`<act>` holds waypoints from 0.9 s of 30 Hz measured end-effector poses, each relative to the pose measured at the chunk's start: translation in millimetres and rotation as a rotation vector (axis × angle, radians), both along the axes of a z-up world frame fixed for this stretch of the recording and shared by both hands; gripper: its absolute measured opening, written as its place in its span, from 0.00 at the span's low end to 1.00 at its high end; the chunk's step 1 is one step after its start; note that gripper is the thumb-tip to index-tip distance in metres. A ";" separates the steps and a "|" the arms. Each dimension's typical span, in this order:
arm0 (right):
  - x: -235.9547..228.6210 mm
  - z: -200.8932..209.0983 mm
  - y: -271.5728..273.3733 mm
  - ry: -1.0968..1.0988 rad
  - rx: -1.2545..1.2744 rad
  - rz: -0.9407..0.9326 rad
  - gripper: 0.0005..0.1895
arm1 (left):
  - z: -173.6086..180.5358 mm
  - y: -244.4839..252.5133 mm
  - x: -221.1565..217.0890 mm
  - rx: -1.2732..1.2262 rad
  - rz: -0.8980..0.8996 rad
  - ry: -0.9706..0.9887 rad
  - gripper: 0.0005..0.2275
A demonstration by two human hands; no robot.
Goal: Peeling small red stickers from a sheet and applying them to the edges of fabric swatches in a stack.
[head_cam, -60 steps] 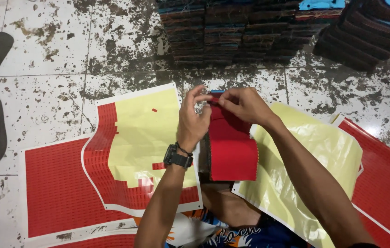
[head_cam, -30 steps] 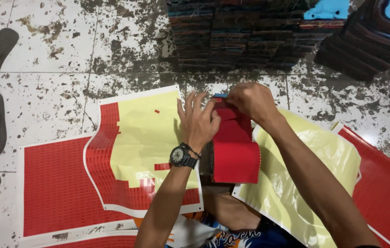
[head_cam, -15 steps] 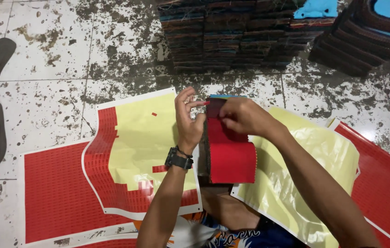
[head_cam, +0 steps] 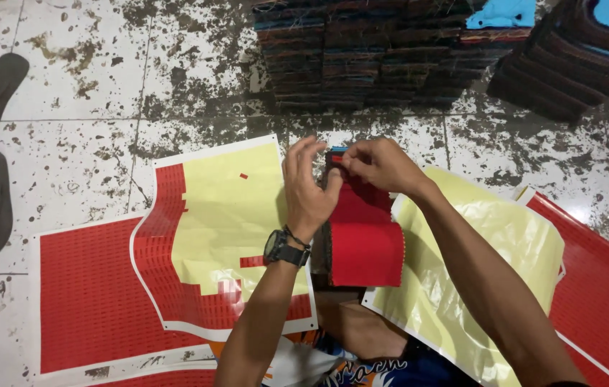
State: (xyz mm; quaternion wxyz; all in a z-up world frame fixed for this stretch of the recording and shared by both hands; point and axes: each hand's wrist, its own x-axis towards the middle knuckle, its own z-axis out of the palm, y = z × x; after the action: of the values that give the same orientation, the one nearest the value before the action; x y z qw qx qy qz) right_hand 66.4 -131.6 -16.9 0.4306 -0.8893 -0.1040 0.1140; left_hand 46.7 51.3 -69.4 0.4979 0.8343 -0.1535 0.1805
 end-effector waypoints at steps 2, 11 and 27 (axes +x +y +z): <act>4.9 -1.3 -0.6 0.013 -0.045 0.016 0.07 | -13.2 -1.1 -0.2 0.105 0.073 -0.017 0.13; 24.9 -18.2 -0.5 0.068 -0.271 0.000 0.08 | -39.4 -1.6 1.2 0.356 0.191 -0.129 0.06; 15.1 -18.6 -15.0 -0.368 -0.499 0.022 0.06 | -24.0 -3.7 -1.7 0.558 0.249 -0.270 0.11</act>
State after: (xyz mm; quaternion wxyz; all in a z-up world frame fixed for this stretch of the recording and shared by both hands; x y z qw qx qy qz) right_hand 81.5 -146.6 -35.6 0.1718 -0.9720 -0.1589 -0.0224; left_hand 45.0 47.6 -93.4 0.1994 0.9194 -0.1585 0.2998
